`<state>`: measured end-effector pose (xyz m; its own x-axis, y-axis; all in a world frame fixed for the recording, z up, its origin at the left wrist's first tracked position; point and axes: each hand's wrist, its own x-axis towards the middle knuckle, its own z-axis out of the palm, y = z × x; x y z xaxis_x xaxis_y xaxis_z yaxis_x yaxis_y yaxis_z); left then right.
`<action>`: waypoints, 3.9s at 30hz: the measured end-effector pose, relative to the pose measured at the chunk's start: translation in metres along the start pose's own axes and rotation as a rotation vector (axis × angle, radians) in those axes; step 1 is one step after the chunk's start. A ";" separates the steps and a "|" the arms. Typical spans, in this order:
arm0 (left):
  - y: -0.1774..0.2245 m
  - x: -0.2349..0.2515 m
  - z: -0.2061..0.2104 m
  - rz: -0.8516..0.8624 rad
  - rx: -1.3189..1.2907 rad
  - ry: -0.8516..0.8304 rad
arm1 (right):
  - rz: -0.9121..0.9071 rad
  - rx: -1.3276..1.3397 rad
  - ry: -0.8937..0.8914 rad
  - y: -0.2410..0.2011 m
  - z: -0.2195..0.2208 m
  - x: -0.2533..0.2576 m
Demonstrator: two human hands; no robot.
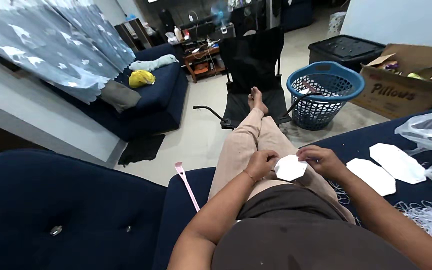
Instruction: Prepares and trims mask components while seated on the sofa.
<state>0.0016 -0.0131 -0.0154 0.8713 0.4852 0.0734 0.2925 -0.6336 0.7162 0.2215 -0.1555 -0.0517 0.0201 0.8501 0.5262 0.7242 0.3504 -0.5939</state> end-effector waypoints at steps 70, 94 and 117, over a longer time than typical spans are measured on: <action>0.004 0.001 0.012 -0.059 -0.367 0.031 | 0.209 0.129 0.266 -0.022 0.057 -0.012; 0.008 -0.001 0.015 -0.098 -0.490 0.025 | 0.204 0.165 0.246 -0.025 0.062 -0.012; 0.004 0.000 0.015 -0.063 -0.472 0.008 | 0.218 0.115 0.211 -0.027 0.061 -0.011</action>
<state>0.0090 -0.0244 -0.0226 0.8542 0.5194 0.0237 0.1321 -0.2608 0.9563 0.1595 -0.1501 -0.0780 0.3175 0.8138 0.4867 0.6051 0.2213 -0.7648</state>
